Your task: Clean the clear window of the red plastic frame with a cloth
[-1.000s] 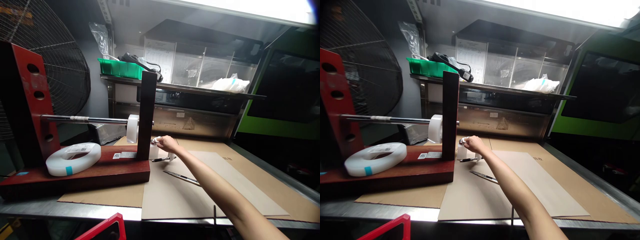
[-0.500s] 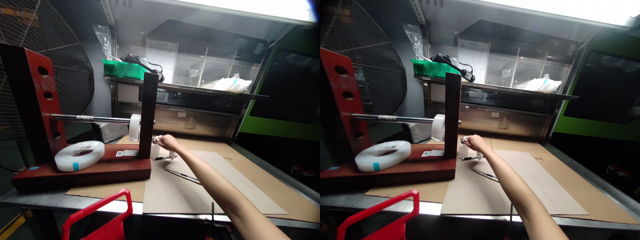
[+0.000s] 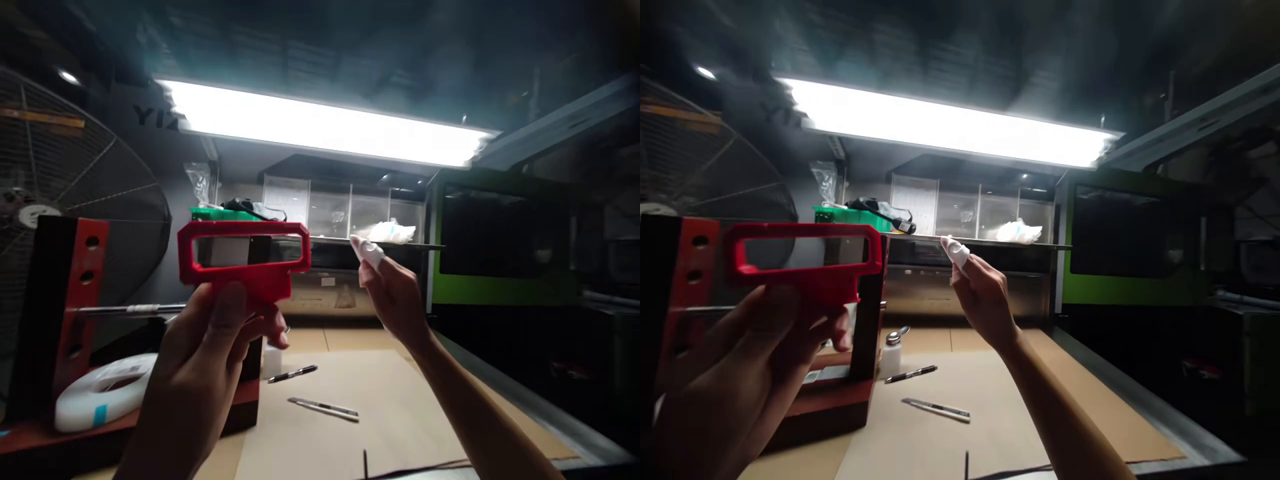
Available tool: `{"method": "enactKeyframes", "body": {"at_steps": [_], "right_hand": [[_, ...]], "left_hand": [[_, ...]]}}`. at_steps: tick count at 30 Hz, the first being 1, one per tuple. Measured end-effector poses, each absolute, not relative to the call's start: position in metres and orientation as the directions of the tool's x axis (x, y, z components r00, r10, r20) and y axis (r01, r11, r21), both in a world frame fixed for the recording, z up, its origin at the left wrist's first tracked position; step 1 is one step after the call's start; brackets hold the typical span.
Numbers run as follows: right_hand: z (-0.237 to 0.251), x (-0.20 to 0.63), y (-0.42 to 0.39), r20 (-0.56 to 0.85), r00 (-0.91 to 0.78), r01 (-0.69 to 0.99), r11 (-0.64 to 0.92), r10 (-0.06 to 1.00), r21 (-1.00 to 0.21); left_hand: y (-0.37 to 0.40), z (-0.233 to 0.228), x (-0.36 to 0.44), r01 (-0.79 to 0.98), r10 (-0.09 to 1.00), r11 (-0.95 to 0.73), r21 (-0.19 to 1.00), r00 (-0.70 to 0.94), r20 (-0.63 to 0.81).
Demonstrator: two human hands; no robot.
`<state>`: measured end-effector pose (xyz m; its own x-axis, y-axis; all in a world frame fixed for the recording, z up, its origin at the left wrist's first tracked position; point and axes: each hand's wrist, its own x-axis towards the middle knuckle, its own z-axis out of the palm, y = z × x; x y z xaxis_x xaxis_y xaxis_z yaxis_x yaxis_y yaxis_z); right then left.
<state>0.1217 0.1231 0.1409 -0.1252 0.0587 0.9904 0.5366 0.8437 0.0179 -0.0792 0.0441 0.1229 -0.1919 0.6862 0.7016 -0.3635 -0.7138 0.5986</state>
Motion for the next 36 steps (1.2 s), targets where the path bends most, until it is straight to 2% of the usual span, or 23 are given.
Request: {"method": "enactKeyframes", "body": {"at_steps": [1, 3, 8, 13, 18, 21, 23, 24, 26, 28, 30, 31, 33, 36], "right_hand": [[0.149, 0.128, 0.101, 0.99, -0.13, 0.549, 0.829, -0.047, 0.111], [0.162, 0.14, 0.064, 0.967, -0.164, 0.599, 0.76, -0.193, 0.253], [0.179, 0.169, 0.012, 0.872, -0.338, 0.736, 0.478, -0.354, 0.479], [0.19, 0.19, -0.013, 0.833, -0.427, 0.784, 0.315, -0.351, 0.535], [0.196, 0.195, -0.028, 0.819, -0.497, 0.822, 0.146, -0.286, 0.55], [0.196, 0.195, -0.032, 0.831, -0.484, 0.82, 0.191, -0.273, 0.54], [0.194, 0.193, -0.033, 0.89, -0.397, 0.795, 0.4, -0.223, 0.455], [0.193, 0.192, -0.032, 0.932, -0.322, 0.751, 0.555, -0.165, 0.358], [0.191, 0.189, -0.028, 0.989, -0.145, 0.537, 0.842, 0.031, 0.052], [0.191, 0.186, -0.02, 0.961, -0.041, 0.192, 0.946, 0.273, -0.26], [0.192, 0.182, -0.008, 0.891, -0.081, -0.144, 0.879, 0.447, -0.455], [0.193, 0.18, -0.003, 0.859, -0.147, -0.271, 0.815, 0.491, -0.513], [0.197, 0.175, 0.007, 0.813, -0.303, -0.436, 0.686, 0.498, -0.582], [0.203, 0.168, 0.014, 0.783, -0.443, -0.538, 0.57, 0.435, -0.621]], "left_hand": [[0.042, 0.133, -0.072, -0.367, 0.635, -0.747, 0.554, -0.148, 0.758], [0.035, 0.15, -0.057, -0.392, 0.544, -0.785, 0.48, -0.067, 0.836], [0.016, 0.176, -0.029, -0.402, 0.49, -0.789, 0.465, 0.045, 0.87], [0.0, 0.187, -0.01, -0.416, 0.428, -0.805, 0.423, 0.086, 0.9], [-0.009, 0.19, 0.003, -0.429, 0.4, -0.806, 0.408, 0.113, 0.91], [-0.008, 0.19, 0.006, -0.437, 0.405, -0.8, 0.412, 0.114, 0.907], [-0.006, 0.19, 0.006, -0.442, 0.416, -0.792, 0.421, 0.113, 0.902], [-0.005, 0.19, 0.007, -0.447, 0.423, -0.786, 0.427, 0.115, 0.899], [-0.002, 0.19, 0.007, -0.471, 0.436, -0.768, 0.435, 0.114, 0.893], [-0.001, 0.189, 0.008, -0.497, 0.451, -0.744, 0.446, 0.119, 0.885], [-0.002, 0.189, 0.009, -0.517, 0.456, -0.726, 0.453, 0.13, 0.88], [-0.002, 0.188, 0.01, -0.522, 0.453, -0.721, 0.456, 0.142, 0.88], [-0.003, 0.188, 0.01, -0.513, 0.452, -0.718, 0.47, 0.171, 0.876], [-0.004, 0.188, 0.011, -0.497, 0.443, -0.727, 0.474, 0.188, 0.877]]}}
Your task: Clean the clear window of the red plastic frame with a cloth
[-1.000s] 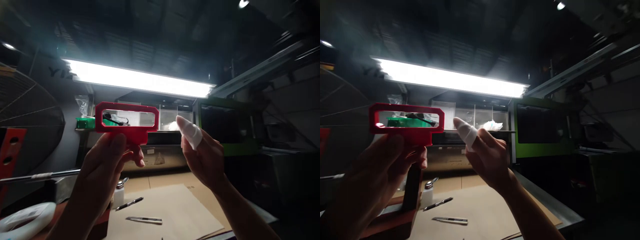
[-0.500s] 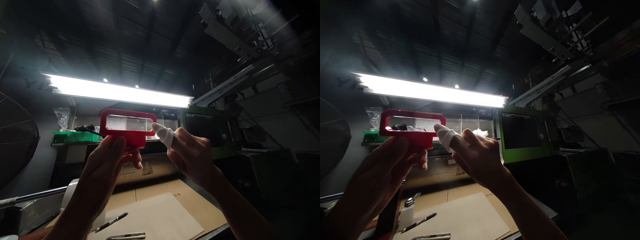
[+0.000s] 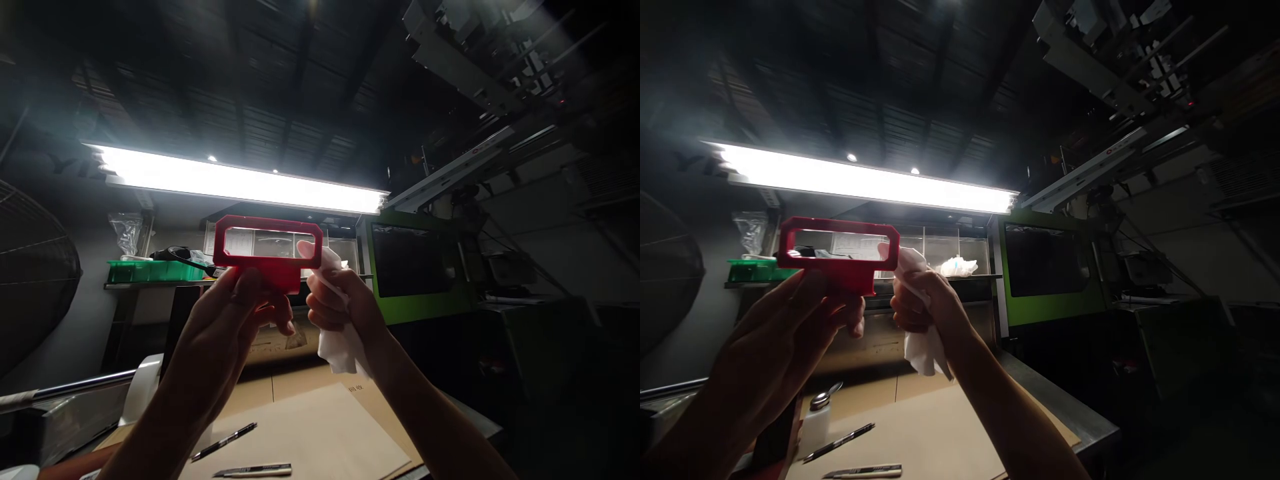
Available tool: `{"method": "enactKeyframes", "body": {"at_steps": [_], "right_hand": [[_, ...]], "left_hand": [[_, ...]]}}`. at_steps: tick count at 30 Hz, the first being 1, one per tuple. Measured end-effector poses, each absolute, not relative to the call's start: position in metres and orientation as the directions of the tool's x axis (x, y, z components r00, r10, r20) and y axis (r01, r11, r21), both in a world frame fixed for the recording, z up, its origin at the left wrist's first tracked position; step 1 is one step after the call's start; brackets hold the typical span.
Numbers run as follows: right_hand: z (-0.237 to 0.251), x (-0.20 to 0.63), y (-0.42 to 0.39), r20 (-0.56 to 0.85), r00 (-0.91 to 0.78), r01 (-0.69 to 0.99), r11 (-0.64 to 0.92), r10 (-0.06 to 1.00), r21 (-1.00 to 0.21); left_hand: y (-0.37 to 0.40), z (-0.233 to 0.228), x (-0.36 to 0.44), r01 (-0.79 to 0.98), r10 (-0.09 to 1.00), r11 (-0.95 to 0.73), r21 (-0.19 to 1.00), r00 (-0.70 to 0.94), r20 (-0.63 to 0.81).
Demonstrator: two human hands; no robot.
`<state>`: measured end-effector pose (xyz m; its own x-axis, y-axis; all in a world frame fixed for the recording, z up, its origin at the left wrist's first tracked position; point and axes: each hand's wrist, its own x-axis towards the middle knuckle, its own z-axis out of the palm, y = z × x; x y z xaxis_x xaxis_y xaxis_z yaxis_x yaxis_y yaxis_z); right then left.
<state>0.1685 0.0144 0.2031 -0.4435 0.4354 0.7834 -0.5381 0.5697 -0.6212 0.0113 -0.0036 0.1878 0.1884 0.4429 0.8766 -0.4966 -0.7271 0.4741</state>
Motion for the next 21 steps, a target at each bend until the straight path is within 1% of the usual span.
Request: {"method": "enactKeyframes", "body": {"at_steps": [4, 9, 16, 19, 21], "right_hand": [[0.208, 0.162, 0.015, 0.779, -0.496, -0.587, 0.513, 0.384, -0.626], [0.211, 0.162, 0.018, 0.76, -0.558, -0.586, 0.491, 0.333, -0.645], [0.212, 0.164, 0.024, 0.765, -0.591, -0.611, 0.477, 0.257, -0.632], [0.212, 0.163, 0.025, 0.766, -0.595, -0.617, 0.474, 0.242, -0.629], [0.211, 0.162, 0.025, 0.776, -0.587, -0.632, 0.468, 0.231, -0.617]], "left_hand": [[-0.002, 0.189, 0.013, -0.497, 0.432, -0.739, 0.454, 0.168, 0.886], [0.0, 0.189, 0.013, -0.492, 0.423, -0.74, 0.458, 0.189, 0.886], [0.002, 0.187, 0.011, -0.484, 0.427, -0.738, 0.47, 0.203, 0.881], [0.003, 0.186, 0.011, -0.492, 0.418, -0.745, 0.451, 0.182, 0.89], [0.003, 0.186, 0.012, -0.495, 0.437, -0.74, 0.455, 0.16, 0.885]]}}
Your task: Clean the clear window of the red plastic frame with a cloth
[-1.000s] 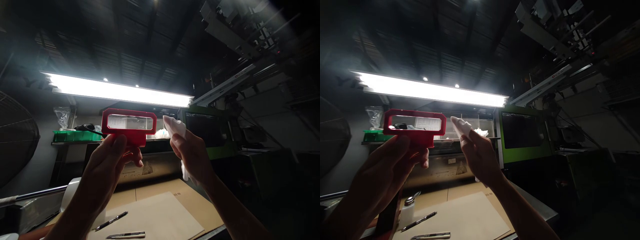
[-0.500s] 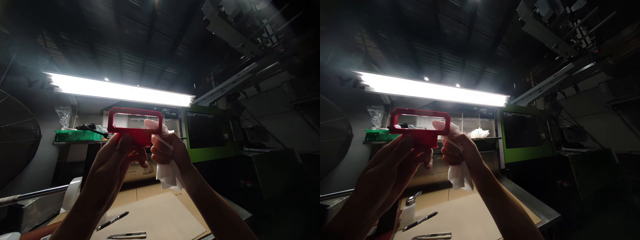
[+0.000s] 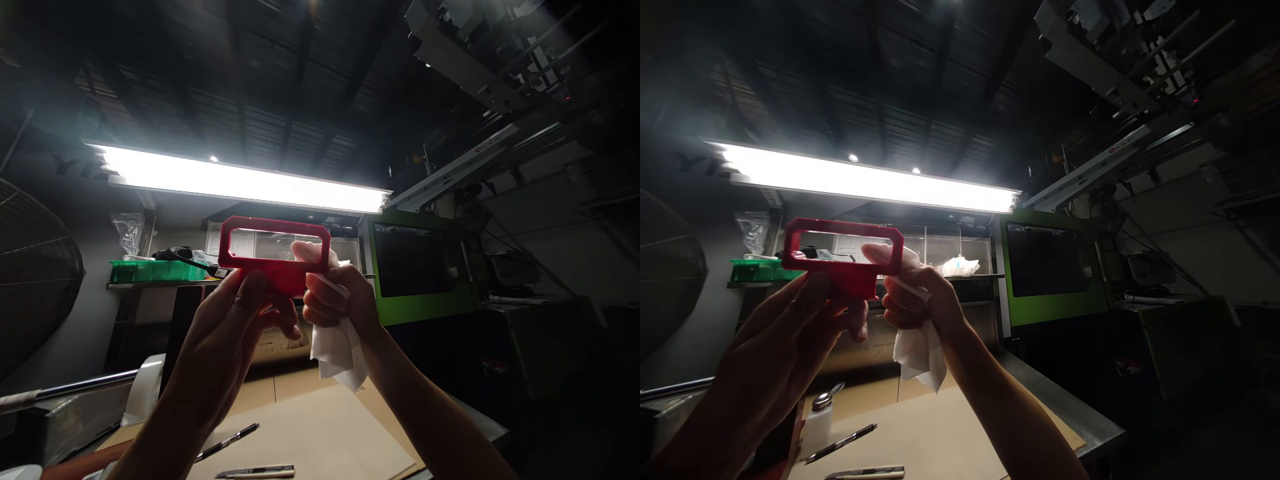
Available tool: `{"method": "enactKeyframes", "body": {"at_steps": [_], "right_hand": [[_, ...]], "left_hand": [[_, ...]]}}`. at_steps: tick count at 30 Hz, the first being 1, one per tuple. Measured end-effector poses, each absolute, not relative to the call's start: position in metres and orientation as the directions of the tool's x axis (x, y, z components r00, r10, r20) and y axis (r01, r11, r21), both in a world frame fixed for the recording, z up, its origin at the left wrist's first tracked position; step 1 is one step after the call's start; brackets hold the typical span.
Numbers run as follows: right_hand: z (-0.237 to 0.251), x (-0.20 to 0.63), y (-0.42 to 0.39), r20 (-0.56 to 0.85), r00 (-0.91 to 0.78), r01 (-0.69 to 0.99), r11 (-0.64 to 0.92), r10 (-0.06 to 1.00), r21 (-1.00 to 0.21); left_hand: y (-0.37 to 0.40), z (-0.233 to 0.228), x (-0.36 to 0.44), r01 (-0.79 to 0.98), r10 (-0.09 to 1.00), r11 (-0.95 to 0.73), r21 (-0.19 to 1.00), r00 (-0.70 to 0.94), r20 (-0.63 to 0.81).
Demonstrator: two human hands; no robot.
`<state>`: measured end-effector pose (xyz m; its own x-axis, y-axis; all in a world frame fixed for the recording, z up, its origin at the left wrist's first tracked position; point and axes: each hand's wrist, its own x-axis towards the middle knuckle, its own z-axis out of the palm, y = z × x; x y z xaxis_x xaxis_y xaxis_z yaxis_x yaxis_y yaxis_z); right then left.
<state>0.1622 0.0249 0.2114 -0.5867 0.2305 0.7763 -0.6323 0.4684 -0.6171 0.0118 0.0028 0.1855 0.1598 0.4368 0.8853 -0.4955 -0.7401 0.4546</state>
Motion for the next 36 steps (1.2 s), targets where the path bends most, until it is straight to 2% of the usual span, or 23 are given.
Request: {"method": "enactKeyframes", "body": {"at_steps": [3, 6, 10, 17, 21, 29, 36], "right_hand": [[0.21, 0.161, 0.026, 0.807, -0.535, -0.663, 0.469, 0.25, -0.584], [0.208, 0.16, 0.027, 0.838, -0.454, -0.687, 0.48, 0.303, -0.545], [0.208, 0.16, 0.029, 0.825, -0.442, -0.644, 0.515, 0.353, -0.565], [0.211, 0.16, 0.032, 0.789, -0.541, -0.587, 0.541, 0.291, -0.602], [0.21, 0.16, 0.034, 0.787, -0.531, -0.579, 0.544, 0.314, -0.607], [0.204, 0.162, 0.04, 0.841, -0.386, -0.618, 0.57, 0.379, -0.541], [0.208, 0.162, 0.039, 0.783, -0.524, -0.556, 0.562, 0.336, -0.613]], "left_hand": [[0.002, 0.186, 0.013, -0.481, 0.46, -0.738, 0.473, 0.153, 0.874], [0.003, 0.186, 0.013, -0.484, 0.439, -0.745, 0.459, 0.162, 0.884], [0.007, 0.185, 0.011, -0.501, 0.449, -0.731, 0.464, 0.159, 0.879], [0.01, 0.183, 0.01, -0.497, 0.449, -0.732, 0.466, 0.163, 0.879], [0.011, 0.182, 0.01, -0.516, 0.445, -0.714, 0.473, 0.188, 0.876], [0.014, 0.18, 0.008, -0.508, 0.436, -0.719, 0.474, 0.202, 0.877], [0.015, 0.18, 0.009, -0.491, 0.435, -0.729, 0.476, 0.203, 0.877]]}}
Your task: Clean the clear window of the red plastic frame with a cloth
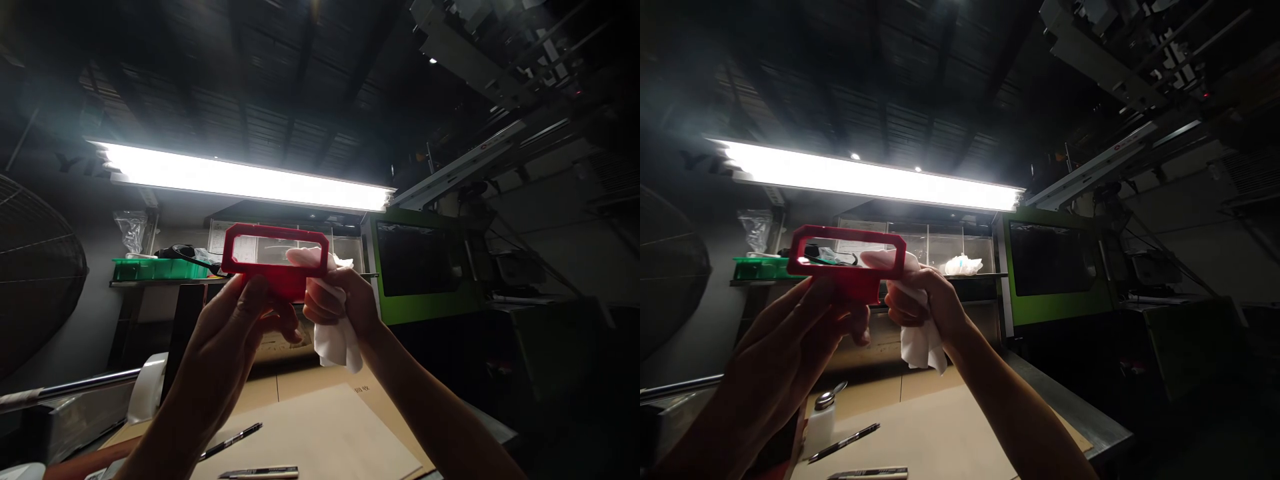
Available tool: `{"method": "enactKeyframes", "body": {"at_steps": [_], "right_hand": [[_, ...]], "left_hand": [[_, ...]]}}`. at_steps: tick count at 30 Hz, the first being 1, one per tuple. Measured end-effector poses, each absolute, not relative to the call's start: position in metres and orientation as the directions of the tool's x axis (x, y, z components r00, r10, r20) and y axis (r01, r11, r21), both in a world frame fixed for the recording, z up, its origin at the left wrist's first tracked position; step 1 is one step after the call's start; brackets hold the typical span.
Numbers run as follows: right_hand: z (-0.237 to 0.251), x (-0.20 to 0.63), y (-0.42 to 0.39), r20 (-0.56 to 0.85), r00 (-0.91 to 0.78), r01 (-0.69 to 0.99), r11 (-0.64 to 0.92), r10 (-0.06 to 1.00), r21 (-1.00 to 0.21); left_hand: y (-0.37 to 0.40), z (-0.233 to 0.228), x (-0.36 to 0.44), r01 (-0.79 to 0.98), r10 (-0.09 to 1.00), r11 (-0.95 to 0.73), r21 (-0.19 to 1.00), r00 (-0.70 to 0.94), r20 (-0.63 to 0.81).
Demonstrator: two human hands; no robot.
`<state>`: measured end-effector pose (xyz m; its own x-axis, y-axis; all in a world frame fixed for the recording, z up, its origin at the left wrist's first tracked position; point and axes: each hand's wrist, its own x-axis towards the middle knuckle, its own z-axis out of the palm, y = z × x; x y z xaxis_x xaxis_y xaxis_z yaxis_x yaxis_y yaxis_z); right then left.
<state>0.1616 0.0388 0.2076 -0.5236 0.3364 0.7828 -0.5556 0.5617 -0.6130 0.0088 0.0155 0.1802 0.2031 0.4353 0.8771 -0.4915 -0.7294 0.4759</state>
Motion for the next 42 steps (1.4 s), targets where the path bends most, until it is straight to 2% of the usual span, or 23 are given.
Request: {"method": "enactKeyframes", "body": {"at_steps": [6, 12, 22, 32, 42], "right_hand": [[0.206, 0.163, 0.039, 0.789, -0.532, -0.588, 0.535, 0.309, -0.606], [0.201, 0.161, 0.045, 0.835, -0.408, -0.643, 0.533, 0.37, -0.55], [0.207, 0.158, 0.044, 0.798, -0.522, -0.615, 0.516, 0.299, -0.596], [0.196, 0.16, 0.049, 0.849, -0.354, -0.669, 0.529, 0.392, -0.523], [0.198, 0.152, 0.048, 0.83, -0.428, -0.674, 0.486, 0.357, -0.557]], "left_hand": [[0.014, 0.179, 0.01, -0.48, 0.464, -0.717, 0.505, 0.211, 0.86], [0.017, 0.178, 0.009, -0.479, 0.455, -0.727, 0.491, 0.199, 0.868], [0.02, 0.175, 0.007, -0.451, 0.47, -0.736, 0.505, 0.196, 0.86], [0.021, 0.174, 0.005, -0.464, 0.461, -0.742, 0.483, 0.168, 0.871], [0.021, 0.174, 0.004, -0.458, 0.465, -0.744, 0.486, 0.166, 0.869]]}}
